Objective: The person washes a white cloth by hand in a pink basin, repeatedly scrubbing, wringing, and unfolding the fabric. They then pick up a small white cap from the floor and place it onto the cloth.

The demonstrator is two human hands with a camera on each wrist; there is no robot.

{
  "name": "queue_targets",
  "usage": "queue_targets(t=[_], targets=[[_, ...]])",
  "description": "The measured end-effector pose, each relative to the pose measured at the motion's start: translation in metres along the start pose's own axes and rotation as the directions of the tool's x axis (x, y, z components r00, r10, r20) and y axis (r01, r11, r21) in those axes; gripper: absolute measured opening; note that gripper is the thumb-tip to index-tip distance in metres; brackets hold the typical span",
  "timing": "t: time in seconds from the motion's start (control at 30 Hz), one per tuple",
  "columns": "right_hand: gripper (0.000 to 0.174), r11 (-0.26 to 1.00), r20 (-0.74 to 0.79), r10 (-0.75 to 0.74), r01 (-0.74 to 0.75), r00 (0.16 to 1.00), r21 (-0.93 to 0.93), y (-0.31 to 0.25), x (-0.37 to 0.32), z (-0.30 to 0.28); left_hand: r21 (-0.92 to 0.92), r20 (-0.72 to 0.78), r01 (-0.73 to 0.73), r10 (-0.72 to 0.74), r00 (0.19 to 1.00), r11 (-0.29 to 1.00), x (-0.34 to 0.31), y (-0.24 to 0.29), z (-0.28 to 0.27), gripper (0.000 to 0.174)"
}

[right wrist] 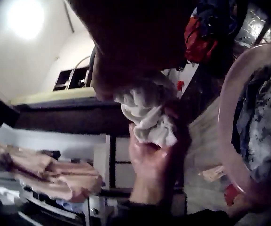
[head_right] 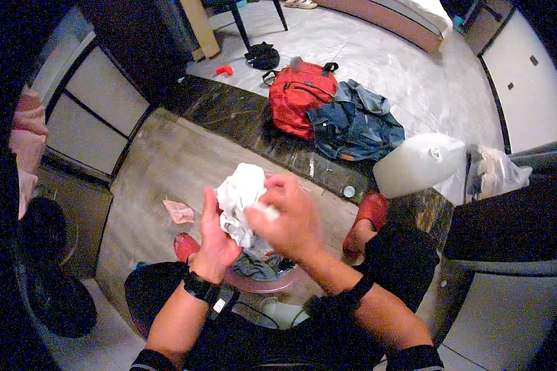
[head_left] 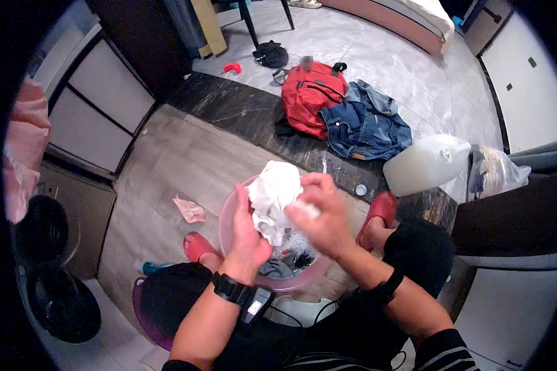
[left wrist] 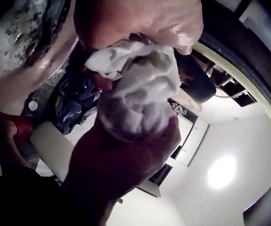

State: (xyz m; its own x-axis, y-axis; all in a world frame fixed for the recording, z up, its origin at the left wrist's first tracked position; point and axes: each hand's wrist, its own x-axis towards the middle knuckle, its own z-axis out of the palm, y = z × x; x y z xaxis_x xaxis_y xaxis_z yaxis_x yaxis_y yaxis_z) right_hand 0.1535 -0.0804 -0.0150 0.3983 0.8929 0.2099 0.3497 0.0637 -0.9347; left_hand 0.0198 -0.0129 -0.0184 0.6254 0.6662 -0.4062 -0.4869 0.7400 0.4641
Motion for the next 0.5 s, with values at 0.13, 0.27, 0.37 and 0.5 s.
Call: queue_targets(t=[0.13,0.27,0.37,0.5], targets=[[0.026,0.891,0.136,-0.422,0.438,0.896,-0.12,-0.008,-0.015,0.028,-0.1,-0.032,0.078,-0.082,0.996,0.992,0.006,0.0,-0.008,0.059],[0.021,0.902,0.093,-0.391,0.401,0.916,-0.158,0.009,-0.017,0.048,-0.073,-0.083,0.074,-0.08,0.993,0.995,0.015,-0.014,-0.025,0.046],[0.013,0.926,-0.022,-0.336,0.326,0.942,-0.191,0.01,-0.003,0.056,0.133,-0.199,0.061,-0.034,0.979,0.989,0.022,-0.021,-0.033,0.042],[0.019,0.946,-0.119,0.251,-0.269,0.961,-0.182,0.01,0.016,0.056,0.328,-0.37,0.174,-0.044,0.928,0.929,0.02,-0.024,-0.026,0.044]])
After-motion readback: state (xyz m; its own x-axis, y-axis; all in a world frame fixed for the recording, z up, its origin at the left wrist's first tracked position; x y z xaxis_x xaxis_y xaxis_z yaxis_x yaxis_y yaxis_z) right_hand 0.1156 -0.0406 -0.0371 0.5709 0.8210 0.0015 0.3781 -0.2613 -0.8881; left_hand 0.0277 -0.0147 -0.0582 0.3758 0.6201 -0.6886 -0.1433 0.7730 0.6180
